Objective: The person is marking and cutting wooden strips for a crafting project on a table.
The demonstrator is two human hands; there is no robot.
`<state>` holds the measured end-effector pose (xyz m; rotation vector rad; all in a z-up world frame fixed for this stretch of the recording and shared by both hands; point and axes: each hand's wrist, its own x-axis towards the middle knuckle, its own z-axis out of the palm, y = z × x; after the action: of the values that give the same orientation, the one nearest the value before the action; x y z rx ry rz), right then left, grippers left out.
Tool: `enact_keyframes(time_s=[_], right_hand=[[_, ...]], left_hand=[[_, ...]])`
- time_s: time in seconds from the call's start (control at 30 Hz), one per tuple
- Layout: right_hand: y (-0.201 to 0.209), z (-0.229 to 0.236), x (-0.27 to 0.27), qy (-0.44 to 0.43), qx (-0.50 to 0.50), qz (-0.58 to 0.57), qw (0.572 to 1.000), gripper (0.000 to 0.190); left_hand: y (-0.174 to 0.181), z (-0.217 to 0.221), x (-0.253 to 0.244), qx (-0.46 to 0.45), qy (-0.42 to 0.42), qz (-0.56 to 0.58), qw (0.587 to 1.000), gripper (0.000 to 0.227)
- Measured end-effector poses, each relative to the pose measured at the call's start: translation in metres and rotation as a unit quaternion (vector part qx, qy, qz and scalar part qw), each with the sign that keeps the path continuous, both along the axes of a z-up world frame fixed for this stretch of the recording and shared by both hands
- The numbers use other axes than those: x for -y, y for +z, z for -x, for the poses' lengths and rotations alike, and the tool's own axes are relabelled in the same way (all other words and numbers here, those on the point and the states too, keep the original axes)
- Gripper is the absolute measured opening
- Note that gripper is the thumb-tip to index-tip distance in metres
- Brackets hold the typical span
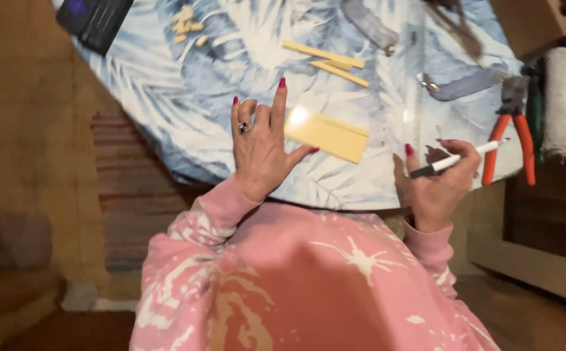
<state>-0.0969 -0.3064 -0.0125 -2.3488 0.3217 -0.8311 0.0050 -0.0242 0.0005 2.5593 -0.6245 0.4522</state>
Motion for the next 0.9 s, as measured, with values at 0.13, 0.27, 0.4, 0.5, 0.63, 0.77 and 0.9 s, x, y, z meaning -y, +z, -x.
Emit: enact_keyframes(time_s=[0.13,0.27,0.4,0.5,0.63,0.77,0.9], right_hand=[[-0.002,0.004,0.003,0.079,0.014,-0.14,0.987,0.049],[0.023,0.002,-0.023,0.138,-0.04,-0.093,0.985,0.05],[0.033,-0.01,-0.04,0.193,-0.095,0.02,0.976,0.06],[0.03,-0.024,-0.032,0.182,-0.126,0.032,0.975,0.049],[0.022,-0.045,-0.016,0.216,-0.116,0.035,0.969,0.039],[0.014,-0.082,-0.009,0.276,-0.144,0.085,0.947,0.028],[0.01,-0.12,-0.015,0.323,-0.213,0.039,0.921,0.028]], left_hand=[[-0.007,0.009,0.001,-0.006,0.037,0.004,0.999,0.115],[-0.001,-0.006,0.002,0.018,-0.046,0.052,0.997,0.119],[0.008,-0.023,0.009,0.013,-0.135,0.043,0.99,0.123],[0.007,-0.026,0.01,-0.022,-0.128,0.024,0.991,0.12],[0.019,-0.011,0.006,-0.033,-0.08,-0.019,0.996,0.118],[0.025,0.011,-0.001,-0.069,-0.125,0.024,0.989,0.118],[0.032,0.033,-0.007,-0.126,-0.19,0.048,0.973,0.118]])
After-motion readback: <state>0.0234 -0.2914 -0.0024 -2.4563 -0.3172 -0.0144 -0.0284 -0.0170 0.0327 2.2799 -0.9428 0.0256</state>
